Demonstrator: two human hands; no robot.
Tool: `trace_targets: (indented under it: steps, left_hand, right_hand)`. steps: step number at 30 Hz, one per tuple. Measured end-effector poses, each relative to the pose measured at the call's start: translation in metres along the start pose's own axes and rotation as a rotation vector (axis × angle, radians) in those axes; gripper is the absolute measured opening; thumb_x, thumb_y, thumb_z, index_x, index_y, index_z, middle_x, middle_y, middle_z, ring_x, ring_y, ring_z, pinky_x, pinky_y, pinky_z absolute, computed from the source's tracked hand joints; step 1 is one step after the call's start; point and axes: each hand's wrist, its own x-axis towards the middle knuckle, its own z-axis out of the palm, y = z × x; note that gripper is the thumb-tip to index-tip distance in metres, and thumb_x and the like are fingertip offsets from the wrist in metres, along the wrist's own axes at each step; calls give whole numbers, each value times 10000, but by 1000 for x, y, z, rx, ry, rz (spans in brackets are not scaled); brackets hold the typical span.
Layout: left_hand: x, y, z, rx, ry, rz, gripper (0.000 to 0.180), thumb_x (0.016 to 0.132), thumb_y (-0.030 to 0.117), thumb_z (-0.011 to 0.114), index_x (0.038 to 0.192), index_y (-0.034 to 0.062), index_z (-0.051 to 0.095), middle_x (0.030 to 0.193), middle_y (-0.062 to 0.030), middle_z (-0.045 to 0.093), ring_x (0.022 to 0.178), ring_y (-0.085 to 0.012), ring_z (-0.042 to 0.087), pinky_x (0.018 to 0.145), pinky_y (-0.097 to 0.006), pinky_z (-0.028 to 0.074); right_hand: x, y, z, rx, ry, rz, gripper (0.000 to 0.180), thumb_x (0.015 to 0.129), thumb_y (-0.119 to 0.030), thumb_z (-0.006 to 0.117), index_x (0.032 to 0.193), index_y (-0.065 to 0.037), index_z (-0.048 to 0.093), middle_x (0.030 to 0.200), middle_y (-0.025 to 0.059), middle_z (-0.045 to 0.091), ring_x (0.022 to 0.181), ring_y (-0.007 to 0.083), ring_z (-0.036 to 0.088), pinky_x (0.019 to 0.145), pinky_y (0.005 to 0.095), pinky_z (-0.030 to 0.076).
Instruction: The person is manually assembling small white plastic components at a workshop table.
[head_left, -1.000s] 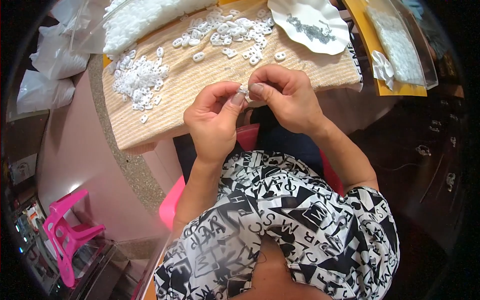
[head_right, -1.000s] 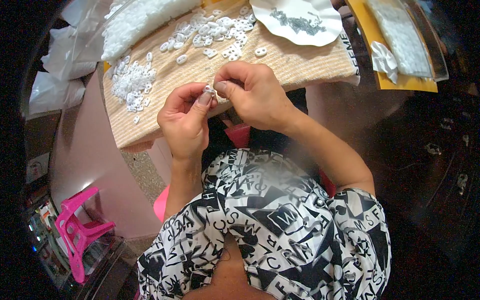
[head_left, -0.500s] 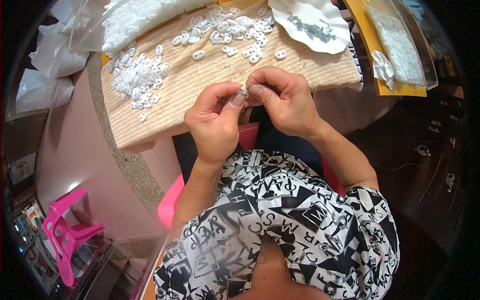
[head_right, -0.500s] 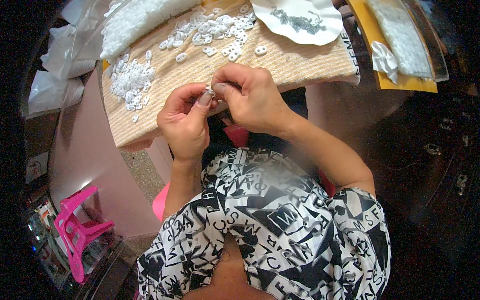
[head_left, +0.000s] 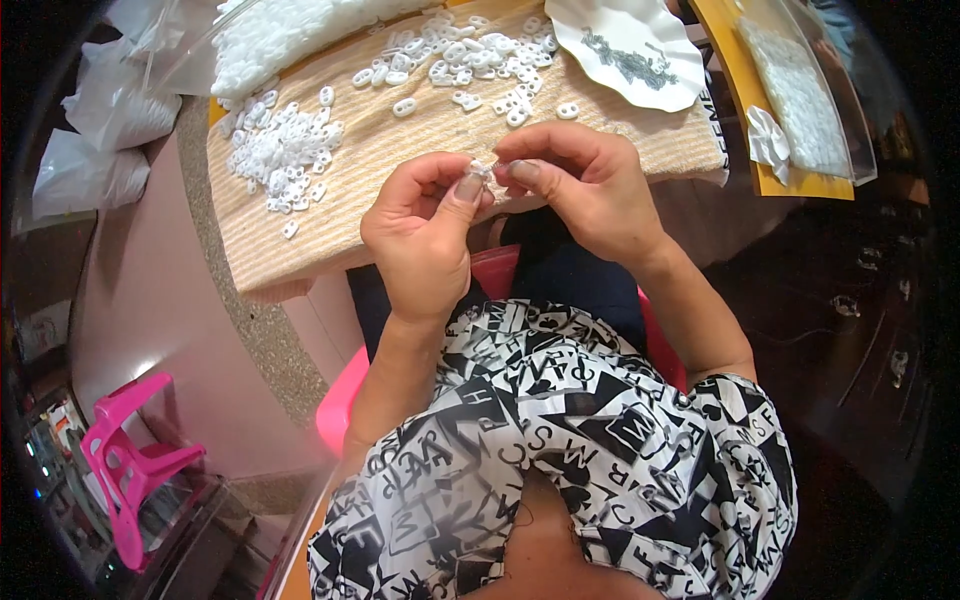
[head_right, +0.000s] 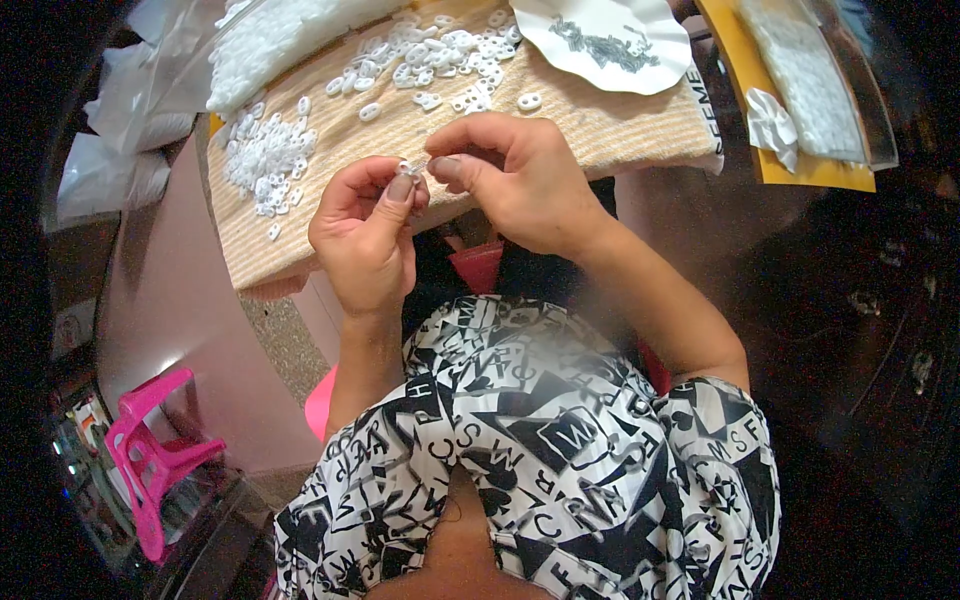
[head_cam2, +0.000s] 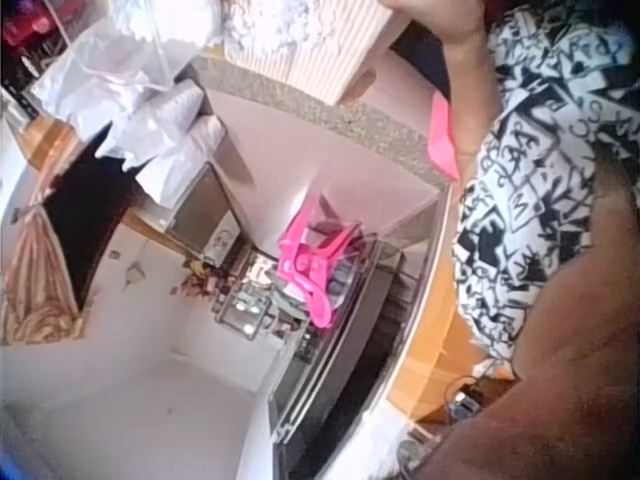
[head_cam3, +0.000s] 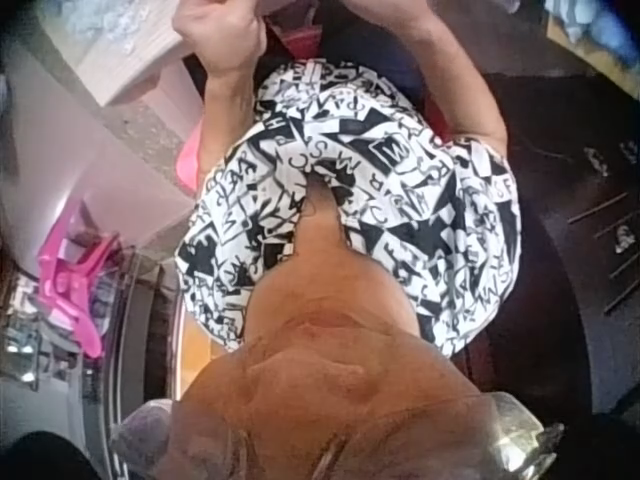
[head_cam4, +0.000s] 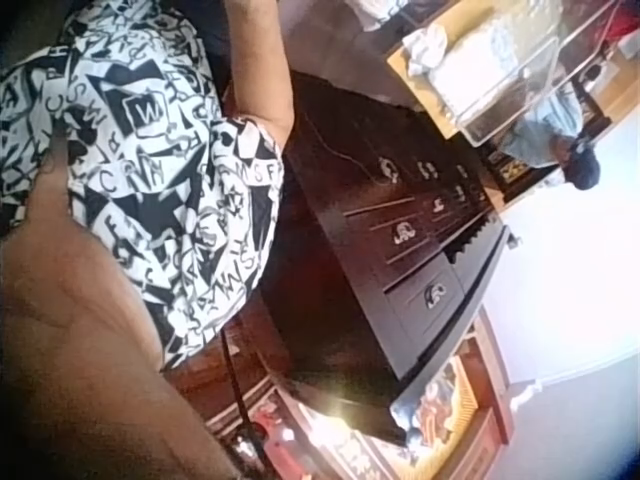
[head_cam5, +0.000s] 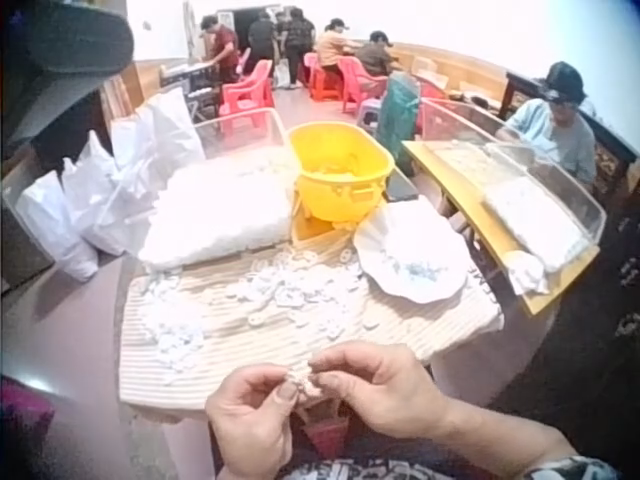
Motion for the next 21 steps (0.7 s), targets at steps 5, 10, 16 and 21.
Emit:
trace_targets:
  steps: [5,10,16,21]
  left_hand:
    - [-3,2,2,90,-23,-12,115,772,-23,585,886,-21,570,749,-41,590,640,-76,556,584,-186,457]
    - [-5,-2,3,110,-30,-15,107,772,-21,585,879,-23,574,744,-36,592,645,-72,551,587,-184,452]
    - [-6,-6,2,143,-20,51,103,768,-36,583,870,-34,573,750,-38,593,657,-71,551,591,-183,456]
    - [3,1,-2,85,-40,-24,98,772,-42,570,870,-39,569,744,-58,590,644,-89,555,589,-202,463]
  right_hand:
    - [-2,-4,2,-136,-6,-165,71,745,-9,578,810,19,578,720,71,594,648,102,558,596,237,454]
    - [-4,1,7,-173,21,-146,32,742,-4,574,769,10,565,672,99,583,639,137,585,563,262,455]
    - [-5,3,8,-336,21,-192,26,767,-2,556,764,23,554,693,70,587,649,119,586,578,242,466]
    - [2,4,5,-183,-19,-66,134,754,-76,591,842,25,597,758,126,625,709,138,597,623,261,468]
